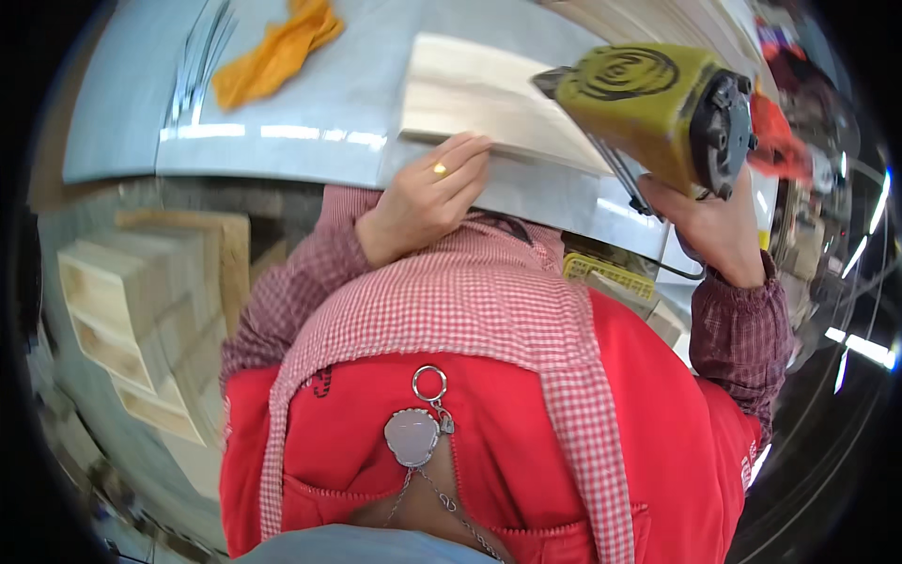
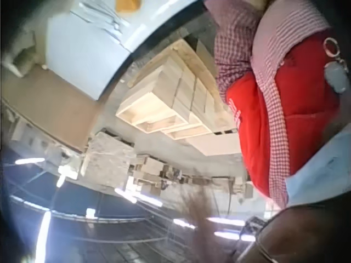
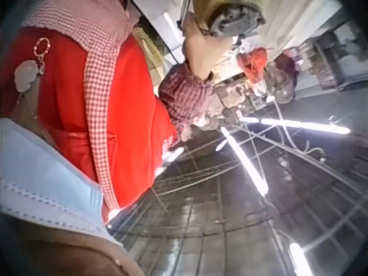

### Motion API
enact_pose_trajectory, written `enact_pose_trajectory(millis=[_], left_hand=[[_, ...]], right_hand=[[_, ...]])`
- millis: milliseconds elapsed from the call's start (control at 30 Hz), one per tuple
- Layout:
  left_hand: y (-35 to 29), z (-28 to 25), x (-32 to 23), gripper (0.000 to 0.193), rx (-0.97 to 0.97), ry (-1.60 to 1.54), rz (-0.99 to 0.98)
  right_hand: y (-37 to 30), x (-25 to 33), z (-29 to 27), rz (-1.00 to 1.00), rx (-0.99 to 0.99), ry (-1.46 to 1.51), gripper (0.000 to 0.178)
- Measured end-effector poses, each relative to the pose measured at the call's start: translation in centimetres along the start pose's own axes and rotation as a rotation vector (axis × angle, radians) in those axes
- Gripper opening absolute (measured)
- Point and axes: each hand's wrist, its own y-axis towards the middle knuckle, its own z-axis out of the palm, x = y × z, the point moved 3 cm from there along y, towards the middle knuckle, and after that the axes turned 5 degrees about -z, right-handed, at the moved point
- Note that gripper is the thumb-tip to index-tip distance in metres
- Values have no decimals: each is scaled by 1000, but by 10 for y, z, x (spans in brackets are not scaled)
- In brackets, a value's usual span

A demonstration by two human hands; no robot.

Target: Assembling wooden boxes by applying glue and using a pneumatic nail gun to join planks.

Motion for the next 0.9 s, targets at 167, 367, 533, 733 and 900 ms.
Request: enact_pose_trajectory(millis=[167,367,533,733,900], left_hand=[[38,-6,3,22,99,-32,-69],[72,9,25,57,401,41,-90],[95,27,41,77,585,219,-27],[101,37,55,85,718,128,-108],[105,32,56,90,715,124,-209]], right_hand=[[-9,-101,-69,16,-428,-34,45],[-21,-236,-105,397,-626,-514,41],[-22,-326,-106,578,-593,-600,45],[6,-359,-103,670,-640,-715,40],[20,-355,-99,693,-625,-515,55]])
